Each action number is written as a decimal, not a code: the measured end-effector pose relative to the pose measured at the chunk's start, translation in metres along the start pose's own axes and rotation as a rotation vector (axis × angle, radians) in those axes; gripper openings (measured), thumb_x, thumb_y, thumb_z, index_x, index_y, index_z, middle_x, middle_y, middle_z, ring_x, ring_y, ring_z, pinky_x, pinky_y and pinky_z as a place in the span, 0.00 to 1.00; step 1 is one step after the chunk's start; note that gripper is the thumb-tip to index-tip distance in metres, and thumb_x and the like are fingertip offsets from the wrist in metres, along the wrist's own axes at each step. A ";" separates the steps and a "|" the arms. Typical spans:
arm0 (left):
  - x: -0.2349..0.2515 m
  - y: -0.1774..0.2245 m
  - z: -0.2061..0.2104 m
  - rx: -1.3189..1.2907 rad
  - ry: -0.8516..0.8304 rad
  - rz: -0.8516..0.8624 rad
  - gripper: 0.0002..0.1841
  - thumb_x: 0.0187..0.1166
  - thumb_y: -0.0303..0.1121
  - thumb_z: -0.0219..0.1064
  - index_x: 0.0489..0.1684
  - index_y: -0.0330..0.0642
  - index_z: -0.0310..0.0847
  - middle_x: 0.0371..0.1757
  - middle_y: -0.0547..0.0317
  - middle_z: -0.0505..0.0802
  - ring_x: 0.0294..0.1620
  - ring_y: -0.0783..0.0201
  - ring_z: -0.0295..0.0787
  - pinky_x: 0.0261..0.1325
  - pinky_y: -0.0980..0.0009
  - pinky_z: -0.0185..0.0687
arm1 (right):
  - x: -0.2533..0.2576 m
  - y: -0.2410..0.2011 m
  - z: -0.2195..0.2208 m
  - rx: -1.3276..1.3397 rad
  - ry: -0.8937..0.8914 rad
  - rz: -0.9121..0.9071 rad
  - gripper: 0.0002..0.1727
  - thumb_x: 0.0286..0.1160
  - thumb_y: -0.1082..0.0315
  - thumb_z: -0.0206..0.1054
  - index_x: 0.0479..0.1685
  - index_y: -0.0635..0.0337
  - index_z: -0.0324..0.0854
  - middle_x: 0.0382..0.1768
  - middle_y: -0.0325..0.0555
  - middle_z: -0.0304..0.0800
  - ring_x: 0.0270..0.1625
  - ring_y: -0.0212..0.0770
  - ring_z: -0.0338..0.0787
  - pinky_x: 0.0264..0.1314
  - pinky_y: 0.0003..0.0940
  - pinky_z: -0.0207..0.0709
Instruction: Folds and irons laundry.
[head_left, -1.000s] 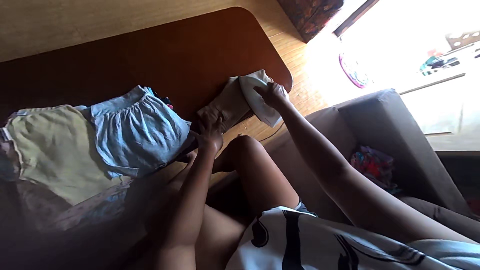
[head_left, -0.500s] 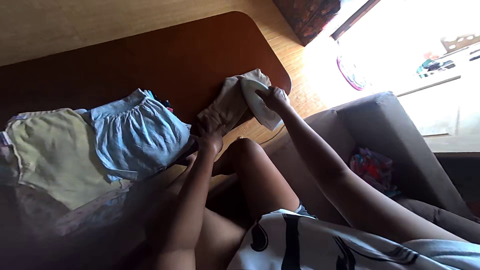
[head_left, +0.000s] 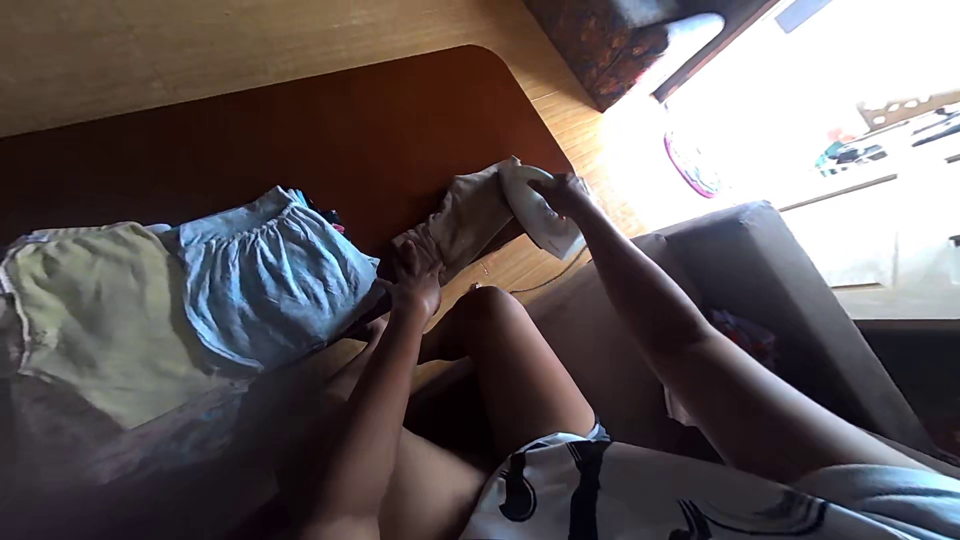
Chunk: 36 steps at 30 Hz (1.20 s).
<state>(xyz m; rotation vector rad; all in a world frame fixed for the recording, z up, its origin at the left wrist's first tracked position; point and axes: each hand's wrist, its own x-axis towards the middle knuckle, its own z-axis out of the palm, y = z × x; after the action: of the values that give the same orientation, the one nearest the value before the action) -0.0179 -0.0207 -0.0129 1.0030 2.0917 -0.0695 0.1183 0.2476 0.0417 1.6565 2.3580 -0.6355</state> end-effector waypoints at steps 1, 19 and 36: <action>0.001 0.000 0.001 -0.006 0.006 -0.002 0.35 0.81 0.31 0.68 0.90 0.63 0.63 0.97 0.42 0.30 0.94 0.26 0.26 0.73 0.12 0.43 | 0.011 -0.005 0.002 0.002 0.011 0.004 0.40 0.81 0.31 0.59 0.56 0.66 0.86 0.59 0.68 0.89 0.67 0.68 0.86 0.66 0.73 0.74; -0.005 0.002 -0.001 0.036 -0.008 -0.010 0.33 0.85 0.36 0.64 0.91 0.64 0.60 0.97 0.39 0.34 0.93 0.23 0.31 0.70 0.11 0.46 | 0.037 -0.014 -0.005 0.002 0.025 0.036 0.41 0.82 0.32 0.59 0.57 0.69 0.85 0.61 0.68 0.88 0.69 0.66 0.86 0.68 0.70 0.75; 0.002 -0.002 -0.002 0.093 0.047 0.067 0.31 0.90 0.41 0.59 0.93 0.67 0.57 0.98 0.46 0.42 0.96 0.32 0.25 0.76 0.15 0.41 | 0.041 -0.015 -0.003 0.055 0.009 0.075 0.42 0.81 0.31 0.58 0.59 0.70 0.83 0.60 0.68 0.88 0.65 0.65 0.88 0.67 0.68 0.76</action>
<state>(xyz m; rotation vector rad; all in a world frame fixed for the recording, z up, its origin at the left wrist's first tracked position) -0.0213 -0.0198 -0.0132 1.1392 2.1119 -0.1111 0.0900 0.2791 0.0322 1.7650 2.2918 -0.6861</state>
